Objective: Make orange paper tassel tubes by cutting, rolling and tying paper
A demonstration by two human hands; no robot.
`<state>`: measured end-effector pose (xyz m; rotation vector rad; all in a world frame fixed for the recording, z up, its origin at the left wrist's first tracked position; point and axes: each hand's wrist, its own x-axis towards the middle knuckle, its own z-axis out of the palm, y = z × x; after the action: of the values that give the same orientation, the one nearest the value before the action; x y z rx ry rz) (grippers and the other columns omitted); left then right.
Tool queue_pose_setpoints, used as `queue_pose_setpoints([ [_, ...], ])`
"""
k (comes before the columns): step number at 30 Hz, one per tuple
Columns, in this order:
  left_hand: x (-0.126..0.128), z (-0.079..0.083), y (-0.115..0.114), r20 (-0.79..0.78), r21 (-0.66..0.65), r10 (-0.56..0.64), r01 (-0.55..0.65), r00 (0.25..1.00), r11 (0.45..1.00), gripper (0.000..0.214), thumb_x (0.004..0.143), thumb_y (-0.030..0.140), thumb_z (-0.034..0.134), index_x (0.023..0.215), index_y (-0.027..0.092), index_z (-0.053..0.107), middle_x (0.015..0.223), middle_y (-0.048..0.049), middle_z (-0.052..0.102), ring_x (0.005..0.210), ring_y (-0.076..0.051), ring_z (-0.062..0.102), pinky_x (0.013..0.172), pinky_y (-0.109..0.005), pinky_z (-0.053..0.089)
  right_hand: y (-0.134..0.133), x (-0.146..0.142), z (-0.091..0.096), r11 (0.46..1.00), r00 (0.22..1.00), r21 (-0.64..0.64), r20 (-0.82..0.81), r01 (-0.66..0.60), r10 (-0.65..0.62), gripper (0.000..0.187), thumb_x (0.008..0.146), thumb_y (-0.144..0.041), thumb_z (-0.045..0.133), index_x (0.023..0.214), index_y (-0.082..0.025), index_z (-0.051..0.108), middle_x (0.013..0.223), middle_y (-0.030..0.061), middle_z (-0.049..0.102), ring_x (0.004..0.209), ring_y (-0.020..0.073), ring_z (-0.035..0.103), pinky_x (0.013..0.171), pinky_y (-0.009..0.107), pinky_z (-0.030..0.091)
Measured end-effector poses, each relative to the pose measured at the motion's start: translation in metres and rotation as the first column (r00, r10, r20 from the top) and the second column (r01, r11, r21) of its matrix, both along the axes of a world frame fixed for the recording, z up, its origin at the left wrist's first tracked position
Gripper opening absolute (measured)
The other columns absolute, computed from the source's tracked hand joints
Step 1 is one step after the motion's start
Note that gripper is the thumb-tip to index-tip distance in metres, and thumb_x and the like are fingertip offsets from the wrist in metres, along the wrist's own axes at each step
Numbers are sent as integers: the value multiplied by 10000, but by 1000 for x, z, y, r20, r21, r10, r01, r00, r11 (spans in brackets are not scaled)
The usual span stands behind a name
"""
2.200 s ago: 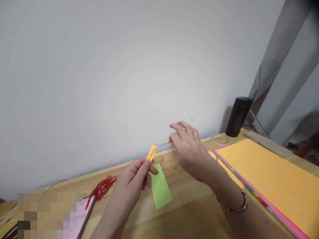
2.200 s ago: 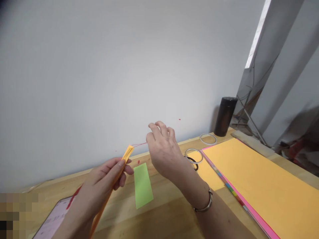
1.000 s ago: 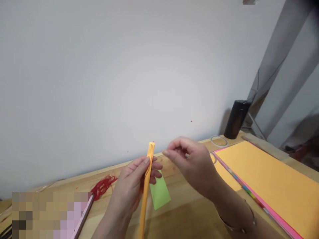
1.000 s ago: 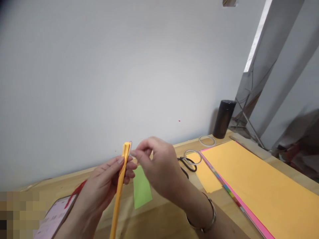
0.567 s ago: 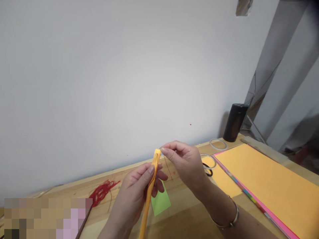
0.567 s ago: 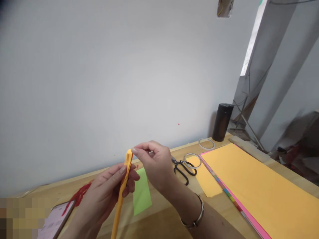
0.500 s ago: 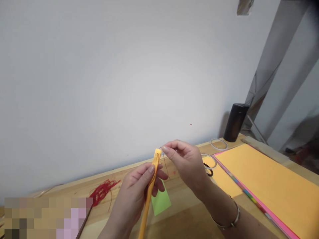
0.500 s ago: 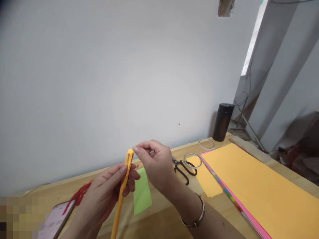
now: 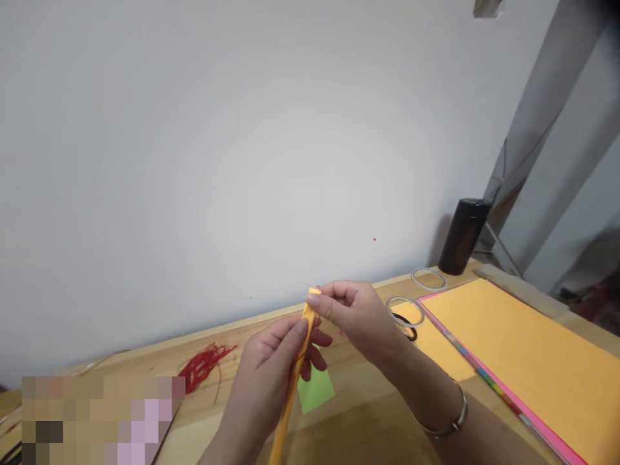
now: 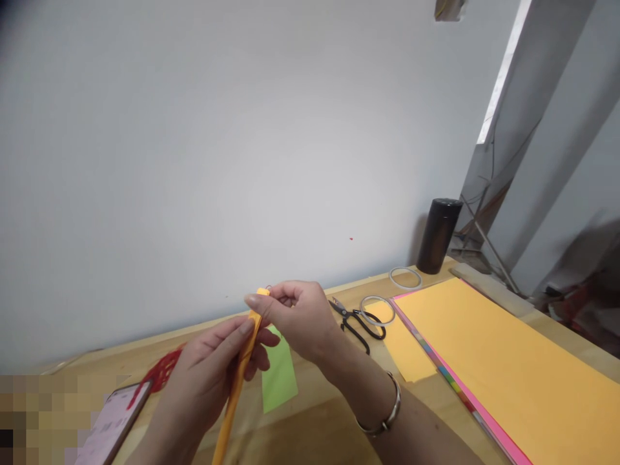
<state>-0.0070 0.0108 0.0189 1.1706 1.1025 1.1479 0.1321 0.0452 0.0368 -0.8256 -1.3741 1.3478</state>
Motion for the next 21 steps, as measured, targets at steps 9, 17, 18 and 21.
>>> queue_pose_setpoints([
  [9, 1, 0, -1, 114, -30, -72, 76, 991, 997, 304, 837, 363, 525, 827, 118, 704, 712, -85, 677, 518, -103, 542, 453, -195, 355, -1, -2, 0, 995, 995, -43, -31, 90, -91, 240, 728, -325, 648, 603, -128, 590, 546, -14, 587, 525, 76, 527, 533, 196, 417],
  [17, 0, 3, 2, 297, -148, -137, 188, 945, 971, 282, 823, 320, 535, 882, 98, 698, 714, -102, 678, 461, -101, 542, 402, -187, 309, 1, -3, -1, 996, 998, -74, -16, 54, -55, 267, 724, -370, 647, 612, -136, 581, 507, -33, 548, 464, 68, 473, 459, 193, 364],
  [18, 1, 3, 2, 309, -150, -139, 193, 941, 970, 280, 824, 313, 534, 881, 95, 699, 702, -98, 675, 444, -90, 524, 399, -186, 303, 2, -3, -2, 996, 999, -71, -19, 50, -51, 271, 724, -377, 646, 615, -137, 581, 511, -32, 546, 475, 72, 479, 470, 196, 371],
  [21, 1, 3, 4, 332, -141, -108, 162, 937, 977, 264, 827, 292, 533, 861, 90, 700, 671, -83, 663, 409, -66, 474, 393, -184, 279, 3, -4, -5, 999, 999, -39, -46, 14, -16, 283, 739, -397, 631, 639, -136, 590, 541, -26, 540, 516, 78, 492, 511, 202, 393],
])
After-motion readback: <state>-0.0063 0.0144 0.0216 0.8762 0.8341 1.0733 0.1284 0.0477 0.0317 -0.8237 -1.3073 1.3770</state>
